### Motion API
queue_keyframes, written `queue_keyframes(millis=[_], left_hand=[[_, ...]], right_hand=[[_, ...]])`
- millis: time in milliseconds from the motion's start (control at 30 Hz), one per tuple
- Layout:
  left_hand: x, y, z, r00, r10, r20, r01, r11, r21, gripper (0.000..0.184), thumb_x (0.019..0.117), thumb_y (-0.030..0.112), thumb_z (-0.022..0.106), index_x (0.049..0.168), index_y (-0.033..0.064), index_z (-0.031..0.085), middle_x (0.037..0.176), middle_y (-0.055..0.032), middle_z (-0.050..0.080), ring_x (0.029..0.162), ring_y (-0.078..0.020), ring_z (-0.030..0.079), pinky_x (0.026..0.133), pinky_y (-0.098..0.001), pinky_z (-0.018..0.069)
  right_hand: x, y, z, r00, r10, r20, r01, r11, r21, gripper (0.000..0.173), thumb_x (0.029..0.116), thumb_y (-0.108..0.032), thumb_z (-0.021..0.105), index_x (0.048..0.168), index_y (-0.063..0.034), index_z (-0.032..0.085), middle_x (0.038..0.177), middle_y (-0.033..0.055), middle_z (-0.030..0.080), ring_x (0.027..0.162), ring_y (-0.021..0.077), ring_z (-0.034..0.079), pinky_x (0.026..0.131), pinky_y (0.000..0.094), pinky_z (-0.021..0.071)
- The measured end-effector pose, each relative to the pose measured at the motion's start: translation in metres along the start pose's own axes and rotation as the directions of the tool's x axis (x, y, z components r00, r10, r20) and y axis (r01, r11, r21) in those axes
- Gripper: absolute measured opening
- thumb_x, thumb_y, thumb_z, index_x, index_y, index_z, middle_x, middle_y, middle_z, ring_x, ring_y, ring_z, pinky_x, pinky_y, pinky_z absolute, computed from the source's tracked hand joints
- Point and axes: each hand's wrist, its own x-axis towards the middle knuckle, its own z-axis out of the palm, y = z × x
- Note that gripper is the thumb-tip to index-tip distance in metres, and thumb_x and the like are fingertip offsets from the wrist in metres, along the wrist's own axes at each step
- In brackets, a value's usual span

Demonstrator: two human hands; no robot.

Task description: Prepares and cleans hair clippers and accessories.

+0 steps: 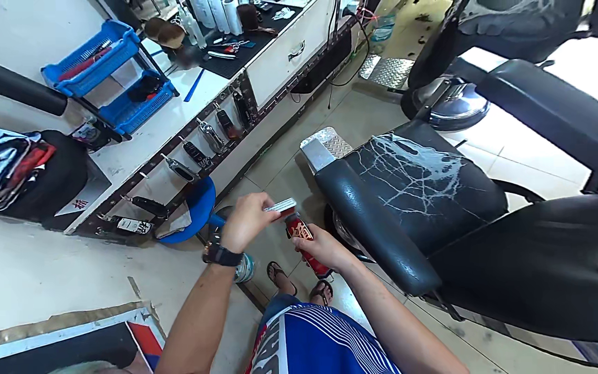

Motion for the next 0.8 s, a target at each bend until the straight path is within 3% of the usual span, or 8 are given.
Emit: queue_keyframes(millis=[100,267,433,600,700,767,800], left_hand=[[-0.001,0.005,0.020,1.000,-0.017,-0.023,0.013,0.985,-0.171,0.022,0.0915,0.024,0.079,0.107,0.0097,0.073,0.099,-0.0079,0.069,0.084,-0.0194,0.068,0.079,-0.0420,0.0590],[-0.014,-0.028,0.008,0.992,-0.116,0.056,0.122,0.985,-0.122,0.022,0.0902,0.026,0.080,0.104,0.0091,0.074,0.097,-0.0092,0.071,0.088,-0.0225,0.068,0.084,-0.0473,0.0564],[-0.013,-0.001,0.024,0.991,-0.051,-0.126,0.018,0.968,-0.249,0.023,0.0908,0.024,0.080,0.108,0.0103,0.073,0.103,-0.0078,0.069,0.087,-0.0195,0.069,0.081,-0.0425,0.0603],[-0.035,-0.041,0.021,0.988,-0.147,-0.042,0.130,0.953,-0.273,0.025,0.0912,0.026,0.078,0.109,0.0090,0.073,0.106,-0.0087,0.070,0.092,-0.0193,0.068,0.086,-0.0418,0.0582],[-0.050,-0.037,0.035,0.986,-0.138,-0.093,0.062,0.823,-0.565,0.030,0.0909,0.020,0.078,0.115,0.0045,0.069,0.111,-0.0079,0.070,0.092,-0.0156,0.072,0.083,-0.0333,0.0623],[-0.050,-0.029,0.048,0.991,-0.071,-0.112,-0.032,0.689,-0.724,0.028,0.0906,0.012,0.077,0.115,0.0011,0.067,0.110,-0.0097,0.072,0.090,-0.0181,0.072,0.081,-0.0343,0.0628],[-0.049,-0.029,0.052,0.988,-0.068,-0.137,-0.056,0.673,-0.738,0.027,0.0902,0.011,0.078,0.114,0.0009,0.067,0.109,-0.0099,0.072,0.090,-0.0183,0.073,0.082,-0.0343,0.0630]], right_hand=[[-0.001,-0.008,0.003,1.000,-0.023,0.004,0.023,0.994,0.105,0.054,0.0978,-0.035,0.069,0.138,-0.0053,0.046,0.101,0.0113,0.070,0.075,0.0202,0.072,0.068,0.0354,0.0631],[0.000,-0.003,-0.004,0.999,-0.019,-0.033,0.024,0.988,0.155,0.051,0.0996,-0.032,0.067,0.138,-0.0060,0.045,0.100,0.0121,0.070,0.073,0.0213,0.072,0.066,0.0351,0.0635],[0.000,-0.010,0.004,0.996,-0.089,-0.027,0.091,0.988,0.127,0.052,0.0964,-0.031,0.069,0.136,-0.0063,0.047,0.100,0.0116,0.071,0.073,0.0212,0.072,0.065,0.0351,0.0637],[0.001,0.003,-0.002,0.974,-0.219,-0.059,0.227,0.927,0.300,0.055,0.0937,-0.026,0.072,0.136,-0.0032,0.044,0.096,0.0132,0.070,0.069,0.0228,0.071,0.063,0.0349,0.0631],[-0.001,0.010,-0.003,0.950,-0.309,-0.043,0.299,0.865,0.403,0.052,0.0998,-0.028,0.062,0.140,-0.0023,0.042,0.099,0.0137,0.070,0.072,0.0233,0.071,0.065,0.0352,0.0633],[-0.003,0.011,0.001,0.936,-0.350,-0.031,0.322,0.818,0.477,0.053,0.1018,-0.032,0.058,0.142,-0.0019,0.042,0.100,0.0148,0.071,0.073,0.0240,0.072,0.067,0.0363,0.0637],[-0.004,0.011,0.003,0.928,-0.372,-0.026,0.333,0.794,0.508,0.055,0.1013,-0.035,0.060,0.141,-0.0021,0.042,0.099,0.0147,0.071,0.072,0.0237,0.072,0.066,0.0361,0.0637]])
